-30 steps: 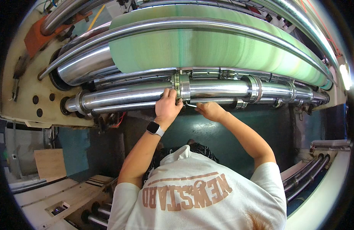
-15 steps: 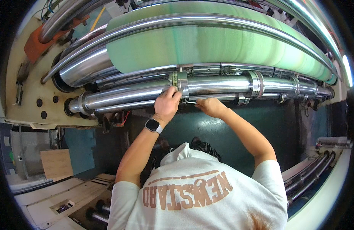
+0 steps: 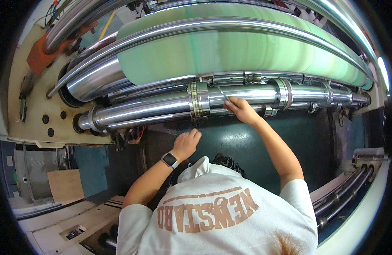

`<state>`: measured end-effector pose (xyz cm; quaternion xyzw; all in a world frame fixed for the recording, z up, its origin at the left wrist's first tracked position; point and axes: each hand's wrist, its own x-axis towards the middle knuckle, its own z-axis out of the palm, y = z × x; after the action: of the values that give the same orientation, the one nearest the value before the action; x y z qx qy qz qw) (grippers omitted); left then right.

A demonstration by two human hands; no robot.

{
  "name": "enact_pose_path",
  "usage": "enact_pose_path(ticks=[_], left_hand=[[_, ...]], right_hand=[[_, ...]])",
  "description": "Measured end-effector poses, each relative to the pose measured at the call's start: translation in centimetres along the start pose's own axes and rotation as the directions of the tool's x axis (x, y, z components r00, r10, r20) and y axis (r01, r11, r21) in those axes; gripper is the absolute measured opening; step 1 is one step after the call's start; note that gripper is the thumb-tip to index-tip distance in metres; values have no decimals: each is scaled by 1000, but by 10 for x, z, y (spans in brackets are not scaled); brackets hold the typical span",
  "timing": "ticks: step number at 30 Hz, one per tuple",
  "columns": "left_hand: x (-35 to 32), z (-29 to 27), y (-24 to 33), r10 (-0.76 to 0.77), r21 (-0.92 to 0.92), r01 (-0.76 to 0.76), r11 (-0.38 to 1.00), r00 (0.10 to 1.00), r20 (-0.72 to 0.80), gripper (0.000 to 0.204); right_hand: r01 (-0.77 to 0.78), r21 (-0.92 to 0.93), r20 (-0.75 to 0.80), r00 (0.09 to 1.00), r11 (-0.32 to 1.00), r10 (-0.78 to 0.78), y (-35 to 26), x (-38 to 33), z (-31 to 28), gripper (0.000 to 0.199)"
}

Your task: The person uses a measuring tape to check distances between metal components on industrial rollers and applies a clear tape or film to a section of the machine.

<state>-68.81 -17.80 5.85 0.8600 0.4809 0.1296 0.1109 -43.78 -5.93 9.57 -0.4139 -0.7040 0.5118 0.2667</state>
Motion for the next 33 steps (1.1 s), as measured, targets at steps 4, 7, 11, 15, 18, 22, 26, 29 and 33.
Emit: enact_pose_path(ticks=[4, 7, 11, 15, 18, 22, 26, 29, 33], left_hand=[[-33, 12, -23, -164, -23, 165, 986, 986, 40, 14], [-45, 5, -40, -228, 17, 228, 973, 973, 15, 10], [-49, -2, -49, -291, 17, 295, 955, 948, -133, 5], [-51, -7, -62, -368, 5, 370, 929, 924, -104, 11], [-35, -21, -64, -364, -19, 365, 931, 924, -116, 14], [-10, -35, -65, -310, -102, 293, 951, 914, -262, 10], [19, -58, -58, -288, -149, 257, 955, 924, -253, 21], [38, -70, -59, -288, -154, 262, 953, 941, -176, 53], [59, -86, -58, -274, -89, 275, 957, 961, 29, 83]], right_hand=[[230, -372, -244, 911, 899, -333, -16, 38, 25, 15], [263, -572, -338, 787, 777, -516, -31, 66, 48, 13], [179, -680, -340, 783, 711, -522, -13, 97, 76, 13], [71, -621, -377, 846, 780, -377, -22, 109, 80, 18], [23, -608, -343, 894, 793, -289, -25, 120, 87, 21], [167, -638, -357, 801, 752, -481, -19, 110, 92, 16], [183, -676, -352, 771, 714, -531, -17, 109, 92, 13], [141, -639, -352, 821, 756, -450, -20, 116, 96, 15], [157, -660, -359, 793, 734, -493, -22, 107, 99, 16]])
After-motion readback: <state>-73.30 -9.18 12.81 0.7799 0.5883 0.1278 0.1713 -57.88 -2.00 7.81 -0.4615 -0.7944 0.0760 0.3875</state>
